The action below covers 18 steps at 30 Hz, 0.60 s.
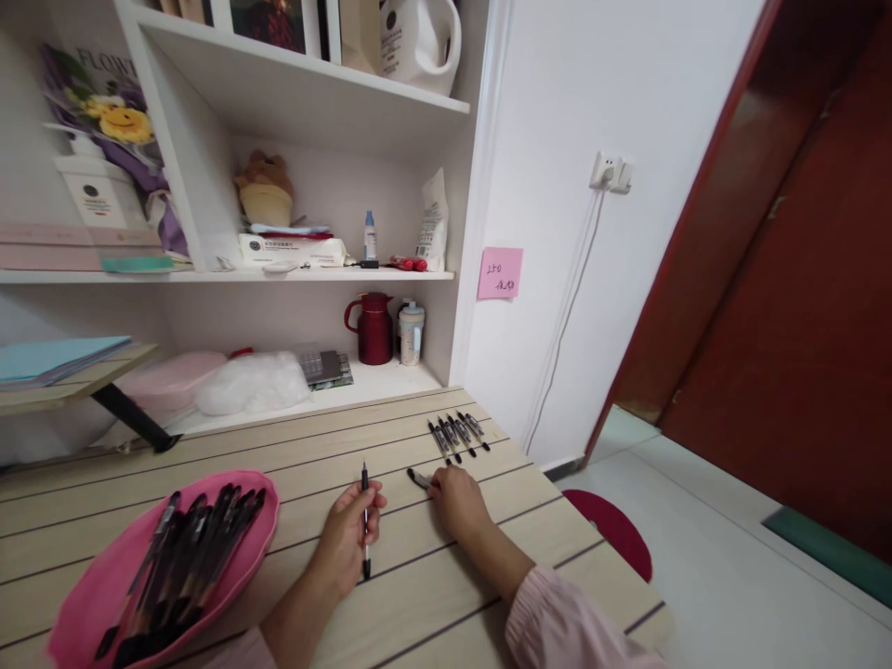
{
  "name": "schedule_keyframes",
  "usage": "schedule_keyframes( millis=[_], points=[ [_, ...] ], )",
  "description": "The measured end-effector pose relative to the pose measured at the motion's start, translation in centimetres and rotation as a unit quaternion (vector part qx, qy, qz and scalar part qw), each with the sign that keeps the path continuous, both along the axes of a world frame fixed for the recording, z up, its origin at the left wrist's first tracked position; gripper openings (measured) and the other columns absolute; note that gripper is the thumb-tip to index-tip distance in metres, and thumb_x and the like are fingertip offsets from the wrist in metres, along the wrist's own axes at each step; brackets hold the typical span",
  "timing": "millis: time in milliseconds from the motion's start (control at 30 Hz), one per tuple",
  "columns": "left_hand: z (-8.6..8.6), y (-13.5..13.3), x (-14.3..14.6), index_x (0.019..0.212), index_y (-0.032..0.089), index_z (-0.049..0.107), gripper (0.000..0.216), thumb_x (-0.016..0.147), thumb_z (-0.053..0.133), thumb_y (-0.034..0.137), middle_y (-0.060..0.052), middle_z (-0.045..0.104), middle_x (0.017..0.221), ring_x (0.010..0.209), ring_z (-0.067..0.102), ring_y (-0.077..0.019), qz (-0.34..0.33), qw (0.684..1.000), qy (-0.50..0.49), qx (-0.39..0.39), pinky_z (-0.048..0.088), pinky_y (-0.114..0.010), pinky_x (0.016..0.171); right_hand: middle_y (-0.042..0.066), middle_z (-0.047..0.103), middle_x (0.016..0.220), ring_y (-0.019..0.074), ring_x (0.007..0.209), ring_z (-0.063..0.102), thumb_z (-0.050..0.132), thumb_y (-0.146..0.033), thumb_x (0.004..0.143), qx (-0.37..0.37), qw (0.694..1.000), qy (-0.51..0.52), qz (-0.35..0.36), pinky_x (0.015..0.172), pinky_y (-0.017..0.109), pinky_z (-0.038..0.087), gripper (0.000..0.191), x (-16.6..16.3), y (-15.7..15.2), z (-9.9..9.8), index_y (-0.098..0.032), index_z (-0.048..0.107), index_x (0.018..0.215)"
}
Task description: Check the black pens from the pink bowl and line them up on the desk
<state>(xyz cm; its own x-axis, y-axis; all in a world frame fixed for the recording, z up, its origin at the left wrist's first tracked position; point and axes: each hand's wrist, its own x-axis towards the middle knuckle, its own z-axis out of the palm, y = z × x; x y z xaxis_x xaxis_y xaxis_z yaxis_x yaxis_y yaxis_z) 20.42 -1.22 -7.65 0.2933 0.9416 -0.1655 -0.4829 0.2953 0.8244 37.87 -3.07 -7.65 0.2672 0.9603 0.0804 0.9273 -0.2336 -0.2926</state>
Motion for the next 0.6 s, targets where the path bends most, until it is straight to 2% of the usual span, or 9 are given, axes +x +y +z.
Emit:
schedule_keyframes(
  millis=[333, 600],
  points=[
    [0.2, -0.1, 0.0, 0.080, 0.016, 0.054, 0.031, 0.057, 0.069, 0.030, 0.003, 0.056, 0.060, 0.038, 0.038, -0.0013, 0.000, 1.000, 0.004, -0.004, 0.019, -0.015, 0.035, 0.016, 0.063, 0.099, 0.0231, 0.091, 0.058, 0.042, -0.025, 0.084, -0.018, 0.995, -0.046, -0.088, 0.073, 0.031, 0.039, 0.026, 0.5, 4.4, 0.6, -0.013, 0.063, 0.093],
    [0.0, 0.1, 0.1, 0.081, 0.015, 0.053, 0.028, 0.061, 0.067, 0.029, 0.003, 0.054, 0.061, 0.039, 0.037, -0.0012, -0.005, 1.000, 0.009, -0.003, 0.018, -0.014, 0.035, 0.018, 0.062, 0.101, 0.0245, 0.092, 0.058, 0.042, -0.026, 0.084, -0.025, 0.994, -0.062, -0.088, 0.074, 0.033, 0.040, 0.028, 0.7, 5.4, 1.0, -0.011, 0.064, 0.094]
  ],
)
